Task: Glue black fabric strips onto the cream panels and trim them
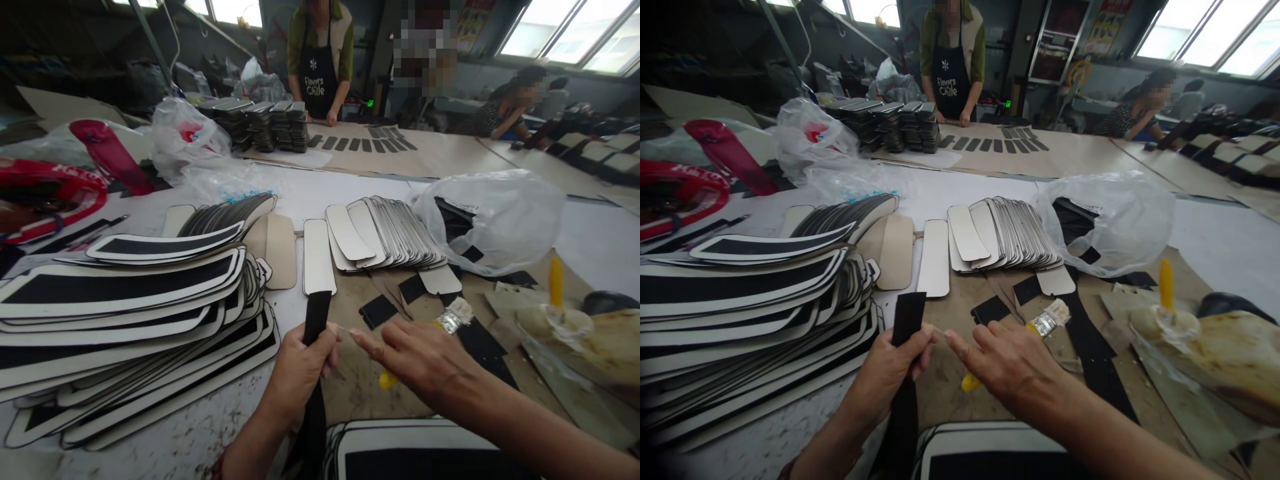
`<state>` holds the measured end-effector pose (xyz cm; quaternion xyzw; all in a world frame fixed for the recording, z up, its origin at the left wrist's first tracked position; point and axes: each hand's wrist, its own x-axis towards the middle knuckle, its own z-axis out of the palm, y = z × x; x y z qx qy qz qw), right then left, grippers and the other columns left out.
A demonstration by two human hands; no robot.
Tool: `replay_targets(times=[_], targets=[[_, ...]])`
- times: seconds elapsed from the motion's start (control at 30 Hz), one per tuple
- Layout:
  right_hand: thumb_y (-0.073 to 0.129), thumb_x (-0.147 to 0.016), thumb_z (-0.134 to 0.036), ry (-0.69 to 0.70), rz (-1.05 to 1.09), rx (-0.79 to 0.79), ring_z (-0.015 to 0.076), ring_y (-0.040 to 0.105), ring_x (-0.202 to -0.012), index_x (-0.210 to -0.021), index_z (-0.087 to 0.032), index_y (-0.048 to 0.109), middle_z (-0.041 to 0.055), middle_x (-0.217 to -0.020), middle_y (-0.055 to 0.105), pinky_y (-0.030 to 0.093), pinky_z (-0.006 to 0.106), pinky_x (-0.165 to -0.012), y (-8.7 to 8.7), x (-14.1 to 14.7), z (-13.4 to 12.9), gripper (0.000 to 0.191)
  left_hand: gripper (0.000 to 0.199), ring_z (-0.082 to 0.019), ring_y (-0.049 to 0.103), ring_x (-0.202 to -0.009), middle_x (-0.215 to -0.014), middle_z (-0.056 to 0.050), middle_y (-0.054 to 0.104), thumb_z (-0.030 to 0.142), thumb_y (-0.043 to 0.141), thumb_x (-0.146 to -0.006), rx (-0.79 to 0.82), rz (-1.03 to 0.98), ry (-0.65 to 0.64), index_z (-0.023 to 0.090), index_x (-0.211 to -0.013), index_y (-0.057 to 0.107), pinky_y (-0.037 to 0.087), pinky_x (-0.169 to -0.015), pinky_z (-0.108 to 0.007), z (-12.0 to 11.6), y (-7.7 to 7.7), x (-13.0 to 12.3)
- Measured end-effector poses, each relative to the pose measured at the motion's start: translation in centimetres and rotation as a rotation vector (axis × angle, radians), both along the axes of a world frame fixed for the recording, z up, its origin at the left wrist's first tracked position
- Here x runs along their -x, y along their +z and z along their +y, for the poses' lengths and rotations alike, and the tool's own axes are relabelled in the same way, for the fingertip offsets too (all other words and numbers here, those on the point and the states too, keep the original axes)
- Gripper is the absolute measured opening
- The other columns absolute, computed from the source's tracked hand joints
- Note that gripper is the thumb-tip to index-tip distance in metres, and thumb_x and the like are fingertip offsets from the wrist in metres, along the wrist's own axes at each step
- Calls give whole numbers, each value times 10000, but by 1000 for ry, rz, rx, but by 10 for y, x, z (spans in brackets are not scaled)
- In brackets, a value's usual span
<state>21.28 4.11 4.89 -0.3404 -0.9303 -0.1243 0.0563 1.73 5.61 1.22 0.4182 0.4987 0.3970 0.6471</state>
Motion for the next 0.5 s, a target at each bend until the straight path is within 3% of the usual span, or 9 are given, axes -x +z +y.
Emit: replay_targets(times=[0.27,0.37,0.43,0.5], targets=[[390,-849,-26,-1,9,97,155,444,-596,-1240,-135,467,23,-740,514,278,284,-514,1,4,-12,412,281,-76,388,-499,-560,41,468,438,634,-776,-71,23,186,160,-816,619,322,-474,-183,-22,-2,7],[423,-908,-144,-45,57,103,158,450,-592,-924,-145,578,18,-693,505,276,290,-523,-1,2,-14,156,279,-83,373,-492,-534,41,440,441,620,-783,-95,-21,312,175,-715,572,304,-451,-184,-30,4,16],[429,-930,-219,-89,72,86,157,444,-568,-733,-167,537,15,-661,494,256,296,-517,-3,-3,-13,231,345,-87,351,-470,-498,40,407,473,633,-753,-82,-16,381,181,-604,527,296,-431,-190,-38,11,29],[419,-938,-234,-116,69,57,157,439,-552,-694,-174,511,16,-654,493,238,298,-511,-4,-7,-11,268,390,-99,361,-466,-475,34,408,504,695,-666,-37,62,382,186,-528,515,329,-441,-202,-48,15,47]])
